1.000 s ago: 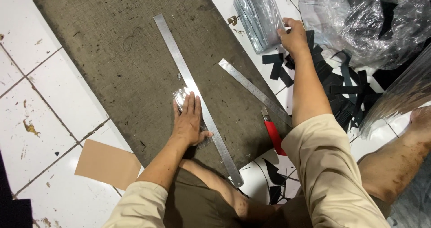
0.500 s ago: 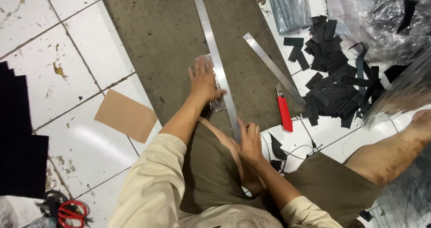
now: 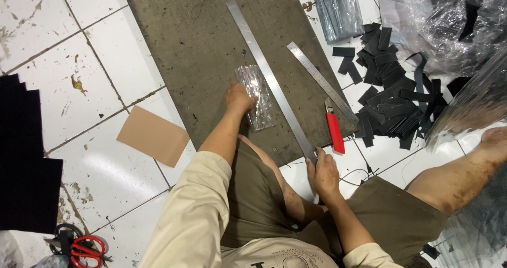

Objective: Measuring and cutting clear plastic sheets using a metal ruler and a utility knife on a workshop floor.

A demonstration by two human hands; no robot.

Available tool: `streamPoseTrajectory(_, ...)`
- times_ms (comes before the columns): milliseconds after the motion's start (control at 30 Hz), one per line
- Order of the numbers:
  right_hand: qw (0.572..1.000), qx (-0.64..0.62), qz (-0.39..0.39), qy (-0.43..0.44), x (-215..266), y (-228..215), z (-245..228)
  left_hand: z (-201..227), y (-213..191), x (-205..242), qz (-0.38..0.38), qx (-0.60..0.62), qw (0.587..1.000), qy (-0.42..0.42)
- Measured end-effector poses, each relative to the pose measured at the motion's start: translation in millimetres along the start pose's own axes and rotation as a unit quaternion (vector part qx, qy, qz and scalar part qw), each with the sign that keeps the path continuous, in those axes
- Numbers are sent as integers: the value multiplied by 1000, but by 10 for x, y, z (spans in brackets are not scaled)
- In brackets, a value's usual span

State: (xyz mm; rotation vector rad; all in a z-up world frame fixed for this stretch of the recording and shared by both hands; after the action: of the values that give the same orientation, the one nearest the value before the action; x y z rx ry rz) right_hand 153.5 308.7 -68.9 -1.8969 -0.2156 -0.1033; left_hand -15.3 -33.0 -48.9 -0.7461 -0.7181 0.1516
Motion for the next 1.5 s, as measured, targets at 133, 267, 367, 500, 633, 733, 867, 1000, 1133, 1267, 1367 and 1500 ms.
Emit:
streamPoseTrajectory(133, 998, -27, -31, 45, 60, -90, 20, -188, 99, -167, -2, 5, 1000, 3)
streamPoseTrajectory(267, 998, -45, 7, 40, -30, -157, 1, -77, -103, 79, 1, 78, 994, 72)
streamPoseTrajectory(367, 973, -230, -4, 25, -181, -332, -348, -59, -150, 260, 5, 180, 979, 91)
streamPoseTrajectory(500, 835, -544, -88, -9, -386, -689, -1069, 228, -276, 872, -50, 469, 881, 42)
streamPoseTrajectory(633, 778, -621, -70, -63, -502, -843, -1208, 310, -253, 1071, -88, 525, 846, 42)
streamPoseTrajectory(733, 770, -624, -58, -124, -515, -913, -1212, 300, -257, 1088, -112, 566, 816, 39)
streamPoseTrajectory(867, 783, -613, -34, -100, -523, -878, -1192, 229, -181, 998, -138, 583, 798, 63)
streamPoseTrajectory(1000, 797, -598, 17, -85, -522, -1157, -1392, 264, -182, 1008, -162, 591, 778, 136)
streamPoseTrajectory(1133, 840, -528, 51, -114, -552, -1155, -1379, 289, -100, 977, -183, 583, 769, 186)
streamPoseTrajectory(1267, 900, -335, 179, -216, -713, -970, -1308, 515, -208, 1279, -219, 555, 774, 212)
streamPoseTrajectory(1367, 902, -219, 255, -271, -832, -699, -1291, 803, -361, 1613, -225, 499, 797, 255)
streamPoseTrajectory(1500, 896, -246, 258, -266, -839, -632, -1359, 726, -100, 1530, -202, 500, 806, 242)
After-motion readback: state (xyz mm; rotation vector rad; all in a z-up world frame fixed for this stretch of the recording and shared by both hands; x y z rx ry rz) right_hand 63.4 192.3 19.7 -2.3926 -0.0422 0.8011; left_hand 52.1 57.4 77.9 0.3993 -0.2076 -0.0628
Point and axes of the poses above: each hand's wrist, its own x-axis away from the middle knuckle, its own y-axis out of the palm, z = x × y, the point moved 2 cm from there along -x, towards the middle knuckle, and after that the axes turned 3 degrees about y, right-handed, at the moved point
